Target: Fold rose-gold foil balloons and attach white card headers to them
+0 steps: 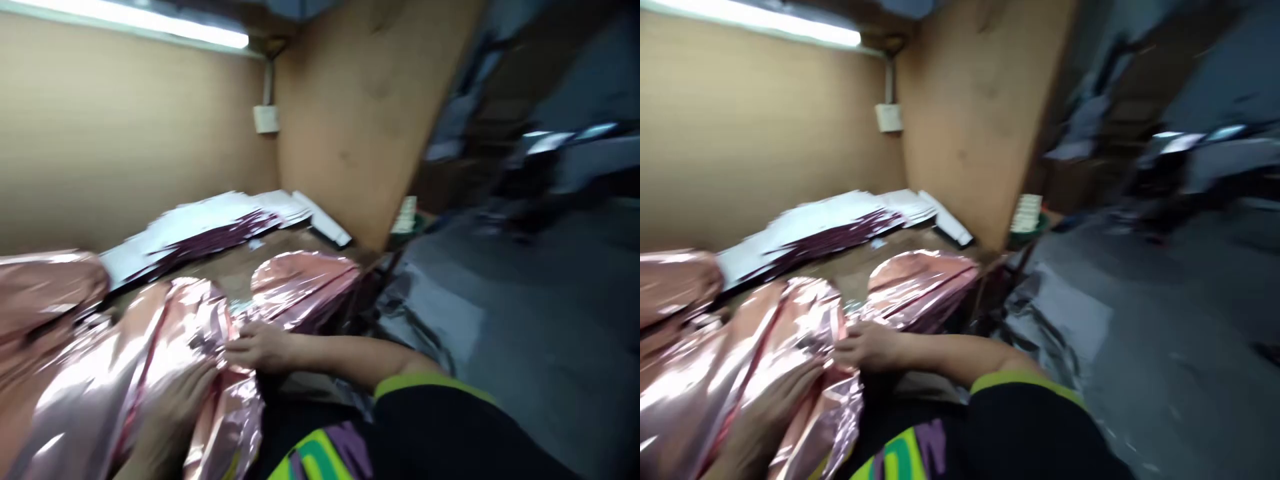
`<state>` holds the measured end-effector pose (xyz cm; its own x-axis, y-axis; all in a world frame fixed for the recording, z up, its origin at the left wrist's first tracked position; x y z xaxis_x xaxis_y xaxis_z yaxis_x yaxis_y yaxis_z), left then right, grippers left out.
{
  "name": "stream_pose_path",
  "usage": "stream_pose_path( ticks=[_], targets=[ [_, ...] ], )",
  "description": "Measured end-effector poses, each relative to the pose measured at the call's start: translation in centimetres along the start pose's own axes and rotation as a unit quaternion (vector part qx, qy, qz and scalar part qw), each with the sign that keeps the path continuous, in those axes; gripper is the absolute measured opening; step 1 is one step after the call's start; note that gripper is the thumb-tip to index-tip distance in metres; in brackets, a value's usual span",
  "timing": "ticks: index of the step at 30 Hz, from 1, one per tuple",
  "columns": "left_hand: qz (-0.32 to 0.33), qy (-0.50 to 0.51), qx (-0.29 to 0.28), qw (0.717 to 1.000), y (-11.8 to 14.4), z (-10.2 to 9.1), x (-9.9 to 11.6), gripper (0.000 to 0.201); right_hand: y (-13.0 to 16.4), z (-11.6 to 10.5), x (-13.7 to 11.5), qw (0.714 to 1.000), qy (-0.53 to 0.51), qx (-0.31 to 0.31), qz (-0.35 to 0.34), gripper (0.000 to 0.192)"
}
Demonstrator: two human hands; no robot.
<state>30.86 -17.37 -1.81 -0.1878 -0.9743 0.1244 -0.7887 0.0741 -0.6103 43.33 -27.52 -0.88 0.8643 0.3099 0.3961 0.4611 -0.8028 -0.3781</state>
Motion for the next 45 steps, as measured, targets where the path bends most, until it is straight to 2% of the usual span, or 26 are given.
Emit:
stream_pose_path(
  ticks=[1,3,6,9,12,14,16,19,23,25,26,29,30,31,34,37,38,40,42,43,45],
  targets=[
    [-0.002,-0.014,-0.006,1.000,1.7,-1.2,0.7,0.029,0.8,0.5,-0.4,0.999,-0.011,0.025,0.040,0.027],
    [-0.016,-0.022,-0.013,1.000,3.4,-2.5,2.1,0.028,2.0,1.3,-1.1,0.994,-0.070,0.073,0.047,0.032],
    [-0.059,0.036,-0.009,0.998,3.7,-2.2,2.2,0.029,3.1,1.8,-1.1,0.984,-0.135,0.108,0.048,0.032],
    [-0.110,0.106,0.037,0.988,3.9,-1.8,1.7,0.030,3.4,1.4,-0.9,0.975,-0.173,0.119,0.066,0.032],
    [-0.147,0.138,0.085,0.976,4.1,-1.9,1.9,0.025,3.1,0.9,-0.6,0.965,-0.210,0.124,0.097,0.028],
    [-0.182,0.128,0.108,0.969,4.0,-2.0,2.1,0.015,2.6,0.9,-0.2,0.955,-0.239,0.129,0.121,0.023],
    [-0.235,0.107,0.121,0.959,3.8,-2.0,2.1,0.018,2.0,1.0,0.3,0.942,-0.266,0.131,0.155,0.018],
    [-0.308,0.091,0.129,0.938,3.6,-1.9,2.2,0.025,1.0,1.7,0.9,0.924,-0.275,0.111,0.240,0.027],
    [-0.359,0.088,0.144,0.918,3.8,-1.7,2.4,0.029,0.2,2.3,1.0,0.917,-0.235,0.045,0.319,0.040],
    [-0.382,0.079,0.148,0.909,3.9,-1.6,2.5,0.031,-0.1,1.8,0.9,0.923,-0.205,0.056,0.321,0.038],
    [-0.389,0.077,0.147,0.906,4.0,-1.6,2.5,0.032,-0.3,1.4,0.7,0.934,-0.198,0.062,0.290,0.040],
    [-0.399,0.094,0.139,0.901,4.0,-2.0,2.9,0.032,-0.8,1.0,-0.7,0.973,-0.210,0.033,0.089,0.063],
    [-0.401,0.108,0.126,0.901,4.0,-2.3,3.0,0.033,-0.8,1.1,-1.1,0.976,-0.215,0.012,0.033,0.062],
    [-0.400,0.124,0.106,0.902,4.1,-2.6,3.2,0.035,-0.6,1.3,-1.3,0.977,-0.214,-0.002,0.005,0.056],
    [-0.363,0.158,0.026,0.918,4.4,-4.0,3.4,0.020,0.1,1.9,-1.5,0.980,-0.201,0.006,0.000,0.044],
    [-0.250,0.126,-0.069,0.957,4.6,-4.6,3.0,0.068,1.0,1.8,-1.9,0.975,-0.218,0.044,-0.003,0.043],
    [-0.211,0.116,-0.102,0.965,4.6,-4.4,2.7,0.069,1.2,1.6,-2.0,0.972,-0.230,0.056,-0.001,0.044],
    [-0.159,0.129,-0.141,0.969,4.5,-3.6,1.8,0.050,1.5,1.1,-1.9,0.964,-0.257,0.071,0.013,0.045],
    [-0.151,0.173,-0.130,0.965,4.0,-3.0,1.1,0.042,1.3,0.8,-1.3,0.954,-0.285,0.079,0.040,0.042],
    [-0.166,0.197,-0.112,0.960,3.7,-2.8,0.9,0.039,1.1,0.7,-0.9,0.948,-0.304,0.079,0.059,0.040],
    [-0.249,0.219,-0.064,0.941,2.8,-2.8,0.2,0.033,0.4,0.9,0.4,0.927,-0.345,0.064,0.130,0.033]
  ],
)
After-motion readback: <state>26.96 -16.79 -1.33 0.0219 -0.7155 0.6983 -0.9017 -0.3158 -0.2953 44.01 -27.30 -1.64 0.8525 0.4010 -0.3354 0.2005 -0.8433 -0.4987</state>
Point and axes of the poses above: each hand's wrist, its own y-axis away from the middle knuckle, its own z-axis out of the palm, x = y × z, the point moved 4 cm from there along -y, towards the middle knuckle, and after that the axes turned 9 degrees about y, right-handed, at the moved point
